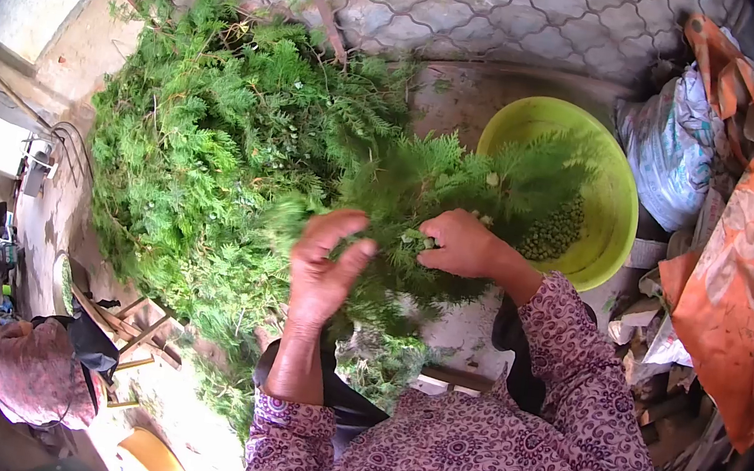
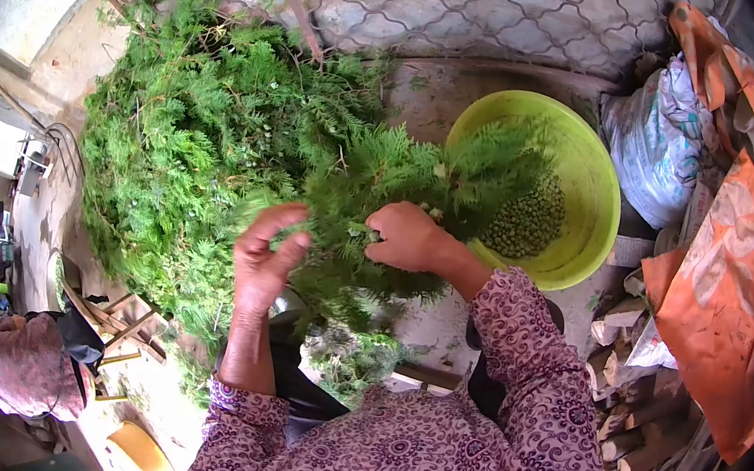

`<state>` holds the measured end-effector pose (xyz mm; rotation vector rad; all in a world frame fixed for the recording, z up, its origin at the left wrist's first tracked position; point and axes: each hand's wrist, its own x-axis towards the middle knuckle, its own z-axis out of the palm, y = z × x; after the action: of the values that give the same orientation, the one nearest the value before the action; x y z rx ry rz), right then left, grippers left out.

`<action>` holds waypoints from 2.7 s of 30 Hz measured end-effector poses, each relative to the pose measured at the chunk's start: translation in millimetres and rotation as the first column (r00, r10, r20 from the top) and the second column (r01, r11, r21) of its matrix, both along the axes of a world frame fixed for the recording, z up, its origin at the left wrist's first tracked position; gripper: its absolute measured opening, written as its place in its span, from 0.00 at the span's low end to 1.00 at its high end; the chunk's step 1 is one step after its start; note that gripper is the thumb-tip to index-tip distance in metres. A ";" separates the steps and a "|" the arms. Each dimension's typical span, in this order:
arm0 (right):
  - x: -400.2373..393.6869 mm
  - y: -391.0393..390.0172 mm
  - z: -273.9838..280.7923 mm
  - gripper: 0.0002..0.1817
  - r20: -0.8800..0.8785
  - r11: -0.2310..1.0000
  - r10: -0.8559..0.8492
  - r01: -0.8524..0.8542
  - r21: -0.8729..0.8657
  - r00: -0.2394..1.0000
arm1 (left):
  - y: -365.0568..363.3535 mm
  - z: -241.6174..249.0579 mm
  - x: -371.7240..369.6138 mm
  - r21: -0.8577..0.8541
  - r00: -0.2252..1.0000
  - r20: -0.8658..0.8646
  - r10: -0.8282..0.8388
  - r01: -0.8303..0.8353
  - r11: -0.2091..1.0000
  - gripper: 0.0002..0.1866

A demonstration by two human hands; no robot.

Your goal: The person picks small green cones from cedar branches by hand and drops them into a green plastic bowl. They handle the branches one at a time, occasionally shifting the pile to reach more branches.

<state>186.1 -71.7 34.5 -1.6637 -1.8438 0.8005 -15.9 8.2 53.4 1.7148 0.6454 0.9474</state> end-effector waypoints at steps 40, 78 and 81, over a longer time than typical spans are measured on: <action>-6.4 -25.6 51.2 0.19 -0.345 0.978 -0.177 0.203 0.039 0.922 | 18.5 -4.9 28.0 0.490 0.649 -0.710 0.273 0.177 0.854 0.34; -31.0 5.5 44.5 0.06 -0.824 0.980 -0.178 0.025 -0.195 0.538 | 23.5 -13.0 17.6 0.318 0.617 -0.781 0.092 0.268 0.909 0.41; -14.6 0.2 52.5 0.06 -0.945 0.953 -0.288 -0.045 -0.298 0.152 | 26.2 -5.9 15.8 0.221 0.576 -0.816 0.054 0.223 0.949 0.44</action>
<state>171.5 -71.4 86.9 -0.8367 -0.5879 1.6012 -0.1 34.4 47.5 2.4538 1.0302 0.0925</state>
